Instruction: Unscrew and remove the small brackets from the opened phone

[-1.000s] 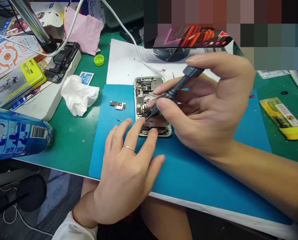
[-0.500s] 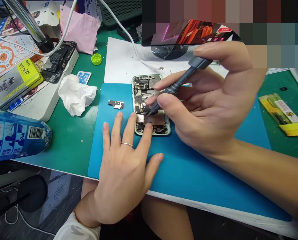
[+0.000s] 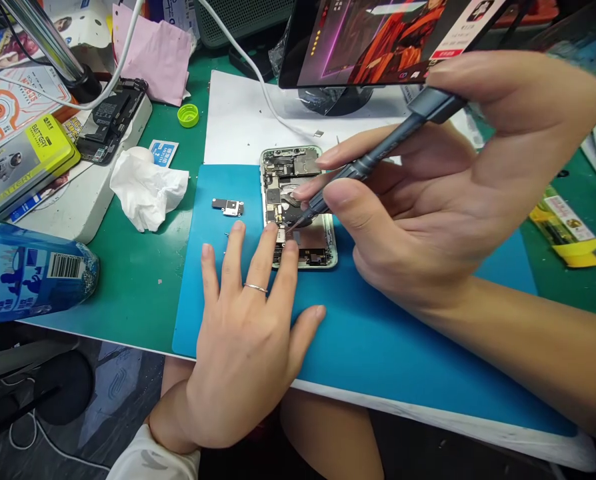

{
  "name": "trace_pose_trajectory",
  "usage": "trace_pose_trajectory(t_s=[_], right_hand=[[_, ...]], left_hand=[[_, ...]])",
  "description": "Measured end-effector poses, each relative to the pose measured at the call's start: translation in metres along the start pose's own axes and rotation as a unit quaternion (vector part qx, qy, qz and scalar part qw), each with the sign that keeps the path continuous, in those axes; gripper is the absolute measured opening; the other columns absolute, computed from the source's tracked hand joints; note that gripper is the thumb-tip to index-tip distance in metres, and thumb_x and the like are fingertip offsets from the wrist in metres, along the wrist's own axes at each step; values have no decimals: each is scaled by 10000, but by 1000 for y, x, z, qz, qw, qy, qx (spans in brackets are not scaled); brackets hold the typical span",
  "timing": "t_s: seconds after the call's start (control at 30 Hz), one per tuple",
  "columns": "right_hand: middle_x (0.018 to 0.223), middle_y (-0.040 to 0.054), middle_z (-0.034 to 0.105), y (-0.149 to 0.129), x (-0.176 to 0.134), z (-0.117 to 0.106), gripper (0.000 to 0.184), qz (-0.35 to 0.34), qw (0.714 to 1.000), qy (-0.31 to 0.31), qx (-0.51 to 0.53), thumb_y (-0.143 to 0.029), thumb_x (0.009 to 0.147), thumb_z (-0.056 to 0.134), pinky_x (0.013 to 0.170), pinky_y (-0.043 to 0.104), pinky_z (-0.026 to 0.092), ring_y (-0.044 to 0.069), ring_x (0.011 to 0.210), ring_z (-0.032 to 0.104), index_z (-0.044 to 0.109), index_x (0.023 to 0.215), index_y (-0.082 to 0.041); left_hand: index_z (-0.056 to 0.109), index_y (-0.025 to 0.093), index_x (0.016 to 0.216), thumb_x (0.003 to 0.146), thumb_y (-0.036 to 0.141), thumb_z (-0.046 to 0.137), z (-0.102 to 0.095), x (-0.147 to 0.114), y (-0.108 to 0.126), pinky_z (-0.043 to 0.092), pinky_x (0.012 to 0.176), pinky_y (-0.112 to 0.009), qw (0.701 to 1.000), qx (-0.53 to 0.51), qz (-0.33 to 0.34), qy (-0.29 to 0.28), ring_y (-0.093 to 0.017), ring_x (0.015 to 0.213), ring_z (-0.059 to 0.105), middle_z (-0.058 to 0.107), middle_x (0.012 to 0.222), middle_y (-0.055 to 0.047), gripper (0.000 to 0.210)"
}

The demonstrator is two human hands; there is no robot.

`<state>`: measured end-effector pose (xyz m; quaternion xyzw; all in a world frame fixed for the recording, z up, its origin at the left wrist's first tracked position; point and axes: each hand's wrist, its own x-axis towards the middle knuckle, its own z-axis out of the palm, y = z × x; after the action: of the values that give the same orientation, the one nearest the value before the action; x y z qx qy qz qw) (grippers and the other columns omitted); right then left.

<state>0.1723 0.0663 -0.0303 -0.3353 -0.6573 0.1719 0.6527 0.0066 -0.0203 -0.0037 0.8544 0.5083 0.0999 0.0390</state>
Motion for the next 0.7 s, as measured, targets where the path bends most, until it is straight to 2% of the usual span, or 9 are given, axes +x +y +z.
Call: trace_pose_trajectory(t_s=[0.07,0.3,0.43,0.57,0.7], right_hand=[[1342,-30,391,4,-1,0,572,-15,1000,13,6,-205,901,763,719,205,676,87,983,694,536,1373,-434],[1199,-18,471,5,2,0,566,-4,1000,-19,-16,-203,868,798,575,115,619,73,926,692,556,1345,-387],[1162,-23,476,1,4,3,496,6,1000,-19,-15,-187,889,773,590,140,626,78,901,692,565,1301,-370],[1208,-25,440,-1,6,4,461,7,1000,-20,-7,-239,913,766,671,166,648,71,932,688,559,1291,-402],[1211,-18,423,-1,6,3,457,18,999,-33,-24,-269,933,735,656,196,657,85,929,682,540,1319,-419]], left_hand=[[439,154,1577,1081,477,440,0,0,0,129,1283,-695,1000,0,0,-3,-398,1604,198,370,1692,-91,593],[405,163,1597,1086,481,418,-1,1,2,107,1280,-708,1000,1,-4,-7,-387,1607,198,355,1699,-79,602],[401,188,1603,1087,482,415,-1,2,2,108,1277,-711,1000,-2,-4,-9,-388,1610,185,353,1702,-66,594],[441,175,1580,1084,495,421,-1,1,2,131,1263,-731,1000,0,-4,-3,-405,1602,210,360,1693,-120,591],[442,129,1572,1073,502,445,-1,1,2,158,1246,-761,1000,5,-4,3,-427,1593,227,368,1683,-153,623]])
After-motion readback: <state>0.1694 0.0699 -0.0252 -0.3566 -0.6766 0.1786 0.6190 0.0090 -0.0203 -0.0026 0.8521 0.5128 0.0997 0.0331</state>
